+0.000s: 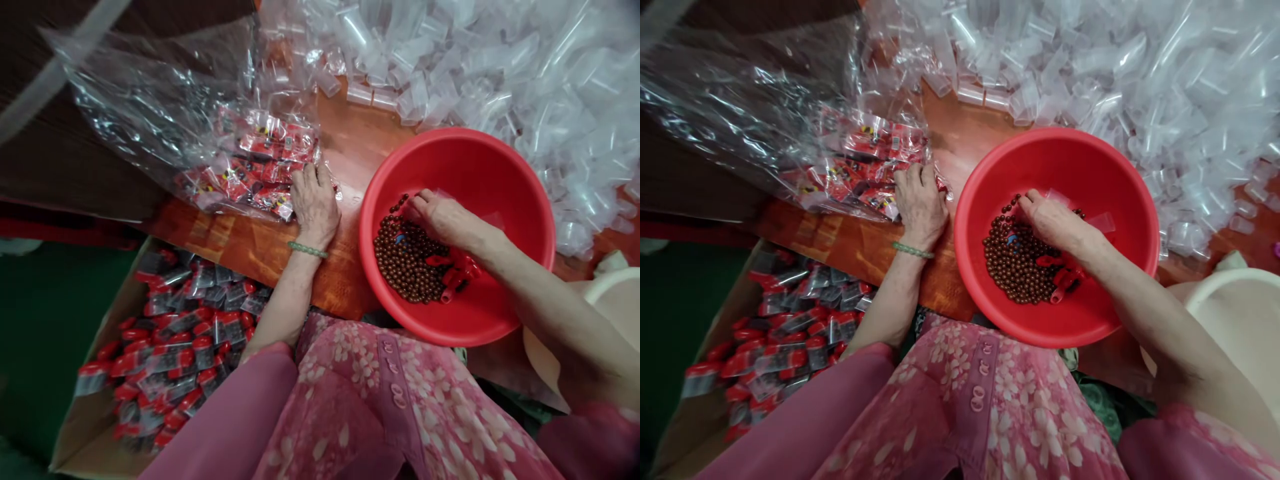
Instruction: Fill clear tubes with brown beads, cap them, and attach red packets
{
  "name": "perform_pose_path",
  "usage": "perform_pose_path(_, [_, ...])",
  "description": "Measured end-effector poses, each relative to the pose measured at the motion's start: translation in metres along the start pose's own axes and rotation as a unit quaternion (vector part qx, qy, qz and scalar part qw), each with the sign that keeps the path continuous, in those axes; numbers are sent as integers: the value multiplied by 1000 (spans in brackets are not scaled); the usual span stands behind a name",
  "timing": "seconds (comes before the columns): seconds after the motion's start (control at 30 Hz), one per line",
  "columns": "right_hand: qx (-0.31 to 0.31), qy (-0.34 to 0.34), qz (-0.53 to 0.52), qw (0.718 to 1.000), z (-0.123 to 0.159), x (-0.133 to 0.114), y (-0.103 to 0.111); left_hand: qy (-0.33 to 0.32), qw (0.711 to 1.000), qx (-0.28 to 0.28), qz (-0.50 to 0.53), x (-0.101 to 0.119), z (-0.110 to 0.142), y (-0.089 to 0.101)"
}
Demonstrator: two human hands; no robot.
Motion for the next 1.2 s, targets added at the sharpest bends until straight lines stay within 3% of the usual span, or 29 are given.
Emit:
perform_pose_path(0.23, [-58,-6,79,995,-3,10,16,13,999,8,42,-4,-4,-1])
perform_pose_path(0.37, [-28,-13,165,986,0,16,16,9,999,24,48,-7,-4,-3])
perform_pose_path(0.47, [-1,23,191,981,1,6,11,-5,996,58,70,-11,-4,-6])
perform_pose_path(0.57, [-15,95,162,982,2,-20,3,-20,992,81,93,-16,-4,-9])
perform_pose_path(0.7, [-82,181,49,979,9,-61,-3,-31,990,73,119,-21,-6,-11])
perform_pose_path(0.8, [-121,201,-80,969,13,-73,-1,-23,992,46,119,-21,-7,-12])
perform_pose_path(0.93, [-129,144,-268,944,17,-61,1,-10,991,39,124,-20,-8,-10])
perform_pose_path(1.03, [-116,74,-405,904,23,-50,3,0,991,36,129,-19,-8,-11])
perform_pose_path(1.2, [-94,-11,-528,844,35,-44,20,-1,989,29,147,-23,-9,-13])
Point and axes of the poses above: each hand's wrist, its own z-axis away from the middle knuckle, its own y-axis out of the back of the hand, x = y × z, the point moved 4 cm from there along -z, towards the middle knuckle, and after that the axes turned 15 degrees about x, right-handed, at the moved point
